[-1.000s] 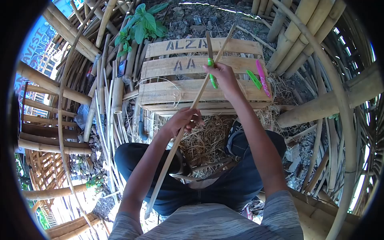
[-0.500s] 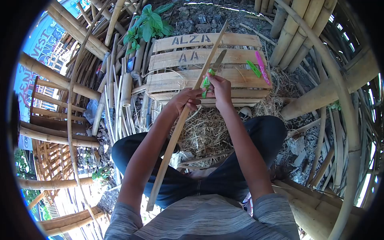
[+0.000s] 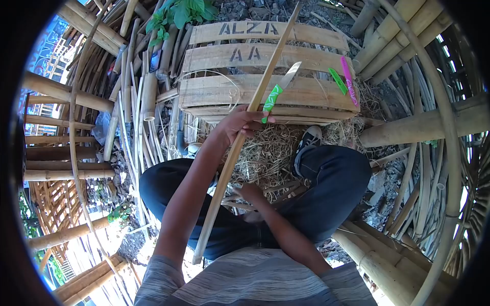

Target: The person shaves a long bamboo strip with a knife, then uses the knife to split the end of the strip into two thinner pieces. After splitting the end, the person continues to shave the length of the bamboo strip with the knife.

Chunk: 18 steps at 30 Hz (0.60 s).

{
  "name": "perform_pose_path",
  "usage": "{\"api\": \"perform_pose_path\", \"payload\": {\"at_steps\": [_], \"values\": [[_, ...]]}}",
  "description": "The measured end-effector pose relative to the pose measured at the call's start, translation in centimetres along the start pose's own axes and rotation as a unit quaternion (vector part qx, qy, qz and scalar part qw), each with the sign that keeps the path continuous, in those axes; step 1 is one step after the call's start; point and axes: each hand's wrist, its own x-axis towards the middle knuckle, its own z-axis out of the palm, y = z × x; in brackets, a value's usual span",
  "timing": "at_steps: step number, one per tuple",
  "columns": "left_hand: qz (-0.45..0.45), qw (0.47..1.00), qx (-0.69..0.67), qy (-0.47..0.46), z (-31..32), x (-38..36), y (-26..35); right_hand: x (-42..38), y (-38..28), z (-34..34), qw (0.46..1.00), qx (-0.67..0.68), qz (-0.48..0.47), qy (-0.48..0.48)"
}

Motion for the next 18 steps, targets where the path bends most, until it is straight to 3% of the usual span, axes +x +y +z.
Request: {"api": "perform_pose_path", "payload": {"at_steps": [1, 2, 5, 9, 11, 12, 15, 18], "values": [[-0.005, 1.0, -0.004, 0.0, 0.3, 0.0, 0.0, -1.0, 0.1, 2.4, 0.993, -0.02, -0.109, -0.029], [0.003, 1.0, -0.004, 0.003, 0.6, -0.1, -0.2, -0.4, 0.3, 6.4, 0.999, 0.021, 0.018, -0.046], [0.009, 1.0, -0.005, 0.011, 1.6, -0.7, 0.4, -0.2, 3.0, 10.3, 0.993, 0.044, -0.052, -0.095], [-0.001, 1.0, 0.021, 0.021, 1.2, -0.6, 0.5, -0.8, 1.7, 7.9, 0.998, 0.041, -0.014, -0.046], [-0.04, 0.999, 0.028, 0.005, 1.1, -0.3, 0.9, -1.7, 2.3, 8.7, 0.998, 0.044, -0.039, 0.035], [-0.045, 0.998, -0.036, -0.004, 1.4, -0.4, 1.8, -1.4, 2.8, 7.9, 0.997, -0.008, -0.046, -0.065], [-0.035, 0.999, -0.018, 0.007, 1.2, -0.1, 3.5, -1.2, 1.4, 4.5, 0.99, -0.011, 0.026, -0.142], [-0.028, 1.0, 0.014, -0.003, 1.2, -0.3, 3.3, 1.2, 2.6, 6.6, 0.992, -0.002, 0.022, -0.121]]}}
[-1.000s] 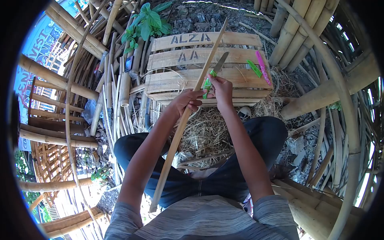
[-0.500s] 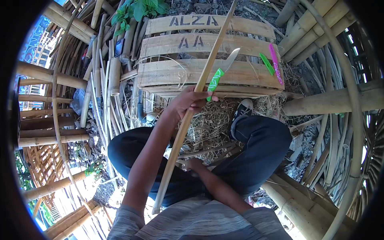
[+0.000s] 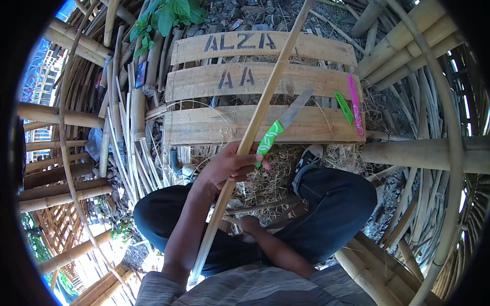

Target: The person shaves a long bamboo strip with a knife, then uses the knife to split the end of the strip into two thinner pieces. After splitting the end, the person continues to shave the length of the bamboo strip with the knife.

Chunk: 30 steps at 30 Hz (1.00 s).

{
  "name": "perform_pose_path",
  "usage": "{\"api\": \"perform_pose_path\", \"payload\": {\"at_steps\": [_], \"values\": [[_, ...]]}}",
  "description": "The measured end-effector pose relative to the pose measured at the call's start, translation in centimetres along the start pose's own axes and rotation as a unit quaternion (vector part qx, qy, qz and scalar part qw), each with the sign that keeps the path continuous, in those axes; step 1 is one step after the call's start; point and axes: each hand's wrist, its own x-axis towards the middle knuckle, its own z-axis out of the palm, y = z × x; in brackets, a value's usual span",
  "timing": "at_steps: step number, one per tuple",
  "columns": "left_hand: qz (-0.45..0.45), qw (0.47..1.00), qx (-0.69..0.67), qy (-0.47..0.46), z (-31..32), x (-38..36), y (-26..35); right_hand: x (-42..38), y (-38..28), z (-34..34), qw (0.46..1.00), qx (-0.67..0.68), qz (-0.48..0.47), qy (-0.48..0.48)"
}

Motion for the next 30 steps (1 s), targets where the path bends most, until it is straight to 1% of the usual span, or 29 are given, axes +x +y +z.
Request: {"api": "perform_pose_path", "payload": {"at_steps": [1, 2, 3, 4, 5, 6, 7, 9, 11, 12, 13, 15, 16, 17, 18, 19, 21, 22, 23, 25, 27, 29, 30], "values": [[0.009, 1.0, 0.017, 0.009, 0.0, -0.2, -0.5, 0.4, 0.1, 0.5, 1.0, 0.009, 0.008, -0.013], [0.025, 0.999, 0.043, 0.014, 0.1, -0.4, -0.9, 1.3, 0.3, 0.2, 0.998, 0.014, -0.003, -0.063], [0.016, 0.999, 0.039, 0.018, 0.0, -0.7, -1.7, 1.1, 0.3, -0.4, 0.992, 0.024, -0.011, -0.12], [0.028, 0.998, 0.039, 0.034, -0.3, -0.8, -2.4, 0.4, 0.7, -1.2, 0.989, 0.017, -0.068, -0.134], [0.047, 0.997, 0.044, 0.045, -0.2, -0.9, -2.6, -0.9, -0.1, -2.1, 0.989, 0.023, -0.067, -0.127], [0.052, 0.997, 0.04, 0.042, 0.4, -1.4, -2.4, -2.7, -1.2, -4.1, 0.996, -0.007, -0.084, -0.013], [0.06, 0.996, 0.051, 0.03, 0.4, -1.7, -2.4, -3.5, -1.9, -6.4, 0.989, -0.041, -0.099, 0.103], [0.049, 0.997, 0.047, 0.036, -0.2, -1.6, -3.2, -2.8, -2.6, -11.7, 0.991, -0.016, -0.02, 0.129], [0.065, 0.996, 0.055, 0.039, -0.5, -1.8, -3.7, -4.7, -2.2, -17.9, 0.973, 0.091, -0.077, 0.198], [0.061, 0.996, 0.046, 0.05, -0.5, -1.9, -3.7, -7.7, -3.0, -21.2, 0.947, 0.25, -0.072, 0.189], [0.056, 0.996, 0.037, 0.062, -0.7, -1.8, -3.9, -11.2, -4.0, -24.3, 0.897, 0.403, -0.068, 0.171], [0.069, 0.996, 0.05, 0.04, -1.6, -0.9, -4.6, -15.0, -5.1, -29.2, 0.872, 0.361, -0.118, 0.31], [0.08, 0.994, 0.039, 0.06, -1.3, -0.9, -4.6, -15.5, -5.1, -30.8, 0.87, 0.356, -0.126, 0.317], [0.088, 0.993, 0.027, 0.079, -1.1, -0.9, -4.8, -16.0, -5.1, -32.0, 0.846, 0.408, -0.129, 0.319], [0.09, 0.993, 0.015, 0.076, -1.2, -0.6, -5.0, -16.4, -5.3, -32.8, 0.818, 0.459, -0.132, 0.32], [0.097, 0.992, 0.02, 0.073, -1.3, -0.3, -5.3, -16.5, -5.4, -33.2, 0.816, 0.456, -0.138, 0.326], [0.109, 0.987, 0.056, 0.101, -1.4, 0.2, -5.7, -16.2, -5.8, -33.4, 0.815, 0.515, -0.138, 0.227], [0.108, 0.986, 0.065, 0.114, -1.1, 0.2, -5.7, -16.4, -6.8, -33.0, 0.808, 0.514, -0.122, 0.26], [0.114, 0.985, 0.068, 0.112, -1.0, 0.2, -5.9, -15.6, -6.7, -32.4, 0.808, 0.51, -0.127, 0.265], [0.128, 0.974, 0.132, 0.128, -0.7, 0.1, -6.1, -12.6, -5.6, -31.3, 0.78, 0.521, -0.157, 0.309], [0.131, 0.972, 0.148, 0.124, -0.9, 0.1, -6.3, -12.0, -5.1, -31.2, 0.775, 0.527, -0.17, 0.304], [0.159, 0.972, 0.127, 0.117, -0.5, -0.6, -6.3, -12.2, -5.0, -31.2, 0.642, 0.668, -0.27, 0.262], [0.146, 0.966, 0.165, 0.135, -1.5, -0.2, -6.9, -13.9, -6.1, -31.8, 0.617, 0.693, -0.261, 0.268]]}}
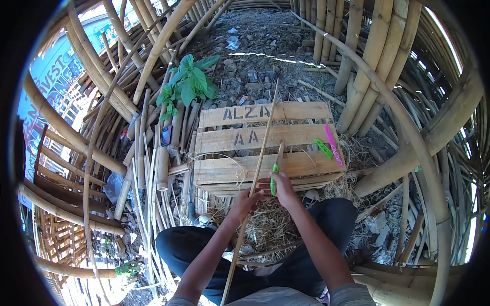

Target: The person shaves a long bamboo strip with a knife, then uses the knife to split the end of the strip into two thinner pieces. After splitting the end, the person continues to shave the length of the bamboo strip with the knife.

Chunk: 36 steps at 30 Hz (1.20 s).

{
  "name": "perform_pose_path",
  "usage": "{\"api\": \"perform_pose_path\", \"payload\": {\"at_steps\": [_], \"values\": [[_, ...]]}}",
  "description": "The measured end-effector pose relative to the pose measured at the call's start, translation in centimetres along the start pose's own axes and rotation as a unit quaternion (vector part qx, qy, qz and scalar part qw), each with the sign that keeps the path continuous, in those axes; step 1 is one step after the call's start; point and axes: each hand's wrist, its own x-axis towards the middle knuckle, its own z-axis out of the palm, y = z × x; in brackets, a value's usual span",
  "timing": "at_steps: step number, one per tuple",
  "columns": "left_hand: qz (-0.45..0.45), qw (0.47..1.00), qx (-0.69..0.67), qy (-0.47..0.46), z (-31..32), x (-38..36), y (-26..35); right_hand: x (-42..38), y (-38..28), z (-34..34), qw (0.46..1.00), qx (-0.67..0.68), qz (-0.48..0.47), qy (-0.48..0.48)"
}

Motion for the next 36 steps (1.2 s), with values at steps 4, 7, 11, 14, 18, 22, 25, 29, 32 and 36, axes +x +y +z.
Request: {"api": "perform_pose_path", "payload": {"at_steps": [4, 7, 11, 14, 18, 22, 25, 29, 32, 36], "values": [[-0.037, 0.999, -0.011, -0.006, -0.6, -2.3, 1.9, 3.2, -3.3, -1.3, 0.999, -0.013, 0.051, -0.012], [-0.078, 0.987, -0.143, 0.014, -1.2, -1.3, 0.6, 4.2, -6.2, -0.5, 0.983, -0.166, 0.046, -0.059], [-0.128, 0.99, -0.058, -0.001, -3.2, -0.3, 0.0, 5.8, -7.8, -0.6, 0.931, -0.356, 0.022, -0.075], [-0.128, 0.991, -0.022, -0.011, -4.0, 1.0, -0.6, 5.6, -8.4, -1.1, 0.929, -0.367, 0.022, -0.049], [-0.203, 0.975, -0.091, -0.032, -3.1, 1.5, 1.7, 6.2, -8.0, -2.2, 0.907, -0.413, -0.016, -0.078], [-0.161, 0.978, -0.122, -0.048, -2.8, 2.3, 2.0, 6.5, -7.5, -2.6, 0.81, -0.568, -0.14, -0.035], [-0.136, 0.987, -0.085, -0.015, -2.7, 3.0, 1.2, 5.5, -7.9, -2.2, 0.765, -0.617, -0.184, -0.001], [-0.127, 0.972, -0.195, -0.039, -3.9, 5.1, -0.3, 5.1, -8.1, -1.4, 0.678, -0.704, -0.212, 0.01], [-0.234, 0.928, -0.272, -0.098, -3.3, 5.2, 0.5, 4.9, -7.9, -1.2, 0.633, -0.74, -0.228, 0.018], [-0.231, 0.951, -0.197, -0.066, -3.1, 5.1, 0.3, 4.5, -8.0, -0.9, 0.618, -0.741, -0.263, 0.017]]}}
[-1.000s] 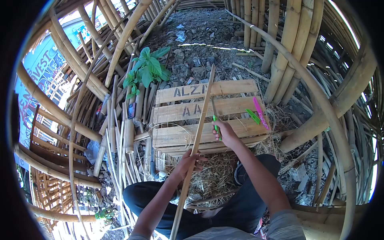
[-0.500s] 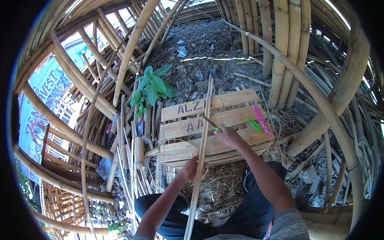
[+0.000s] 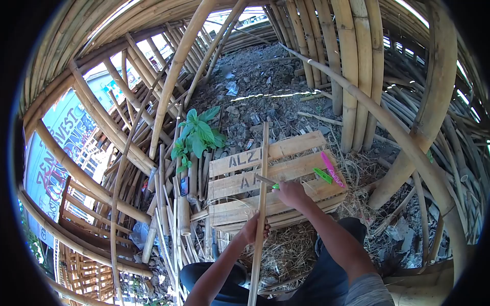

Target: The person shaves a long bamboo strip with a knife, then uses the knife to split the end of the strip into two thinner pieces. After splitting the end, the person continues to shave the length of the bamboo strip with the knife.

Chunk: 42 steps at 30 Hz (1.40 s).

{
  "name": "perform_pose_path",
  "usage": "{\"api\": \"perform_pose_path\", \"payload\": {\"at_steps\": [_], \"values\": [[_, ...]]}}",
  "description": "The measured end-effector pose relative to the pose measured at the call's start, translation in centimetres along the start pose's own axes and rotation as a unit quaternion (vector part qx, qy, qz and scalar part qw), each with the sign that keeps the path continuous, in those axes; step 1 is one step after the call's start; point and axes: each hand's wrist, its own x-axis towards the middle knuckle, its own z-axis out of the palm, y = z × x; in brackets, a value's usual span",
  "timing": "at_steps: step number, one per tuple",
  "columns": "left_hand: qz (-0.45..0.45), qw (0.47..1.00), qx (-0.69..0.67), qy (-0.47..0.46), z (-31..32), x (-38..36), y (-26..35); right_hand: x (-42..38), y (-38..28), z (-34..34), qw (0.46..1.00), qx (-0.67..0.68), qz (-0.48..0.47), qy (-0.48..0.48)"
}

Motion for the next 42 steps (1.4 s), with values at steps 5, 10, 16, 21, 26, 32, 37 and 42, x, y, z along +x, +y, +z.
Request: {"api": "perform_pose_path", "payload": {"at_steps": [5, 10, 16, 21, 26, 32, 37, 42], "values": [[-0.051, 0.991, -0.094, -0.078, -0.7, -0.7, 0.7, 0.0, -0.2, 0.8, 0.995, 0.088, 0.039, -0.034], [-0.051, 0.998, 0.026, 0.02, 1.2, -2.4, 1.2, -0.8, 0.3, 3.1, 0.995, 0.079, -0.037, -0.053], [0.018, 1.0, -0.001, 0.023, 0.1, -2.8, -0.6, -2.3, -1.1, 3.4, 0.984, 0.112, -0.001, -0.14], [0.066, 0.996, 0.037, 0.037, 0.3, -3.2, -1.9, -2.9, -1.9, 4.2, 0.982, 0.099, 0.005, -0.161], [0.088, 0.994, 0.036, 0.045, 1.4, -4.7, -2.7, -3.0, -2.5, 4.3, 0.984, 0.135, -0.028, -0.114], [0.148, 0.902, 0.37, 0.165, 3.0, -5.3, -2.0, -2.9, -3.0, 3.7, 0.988, 0.108, -0.041, -0.107], [0.257, 0.824, 0.465, 0.199, 3.1, -4.6, -3.0, -3.0, -3.2, 2.6, 0.982, 0.024, -0.065, -0.174], [0.295, 0.802, 0.475, 0.209, 2.8, -4.0, -3.2, -0.3, 0.8, 1.8, 0.995, -0.021, -0.004, -0.093]]}}
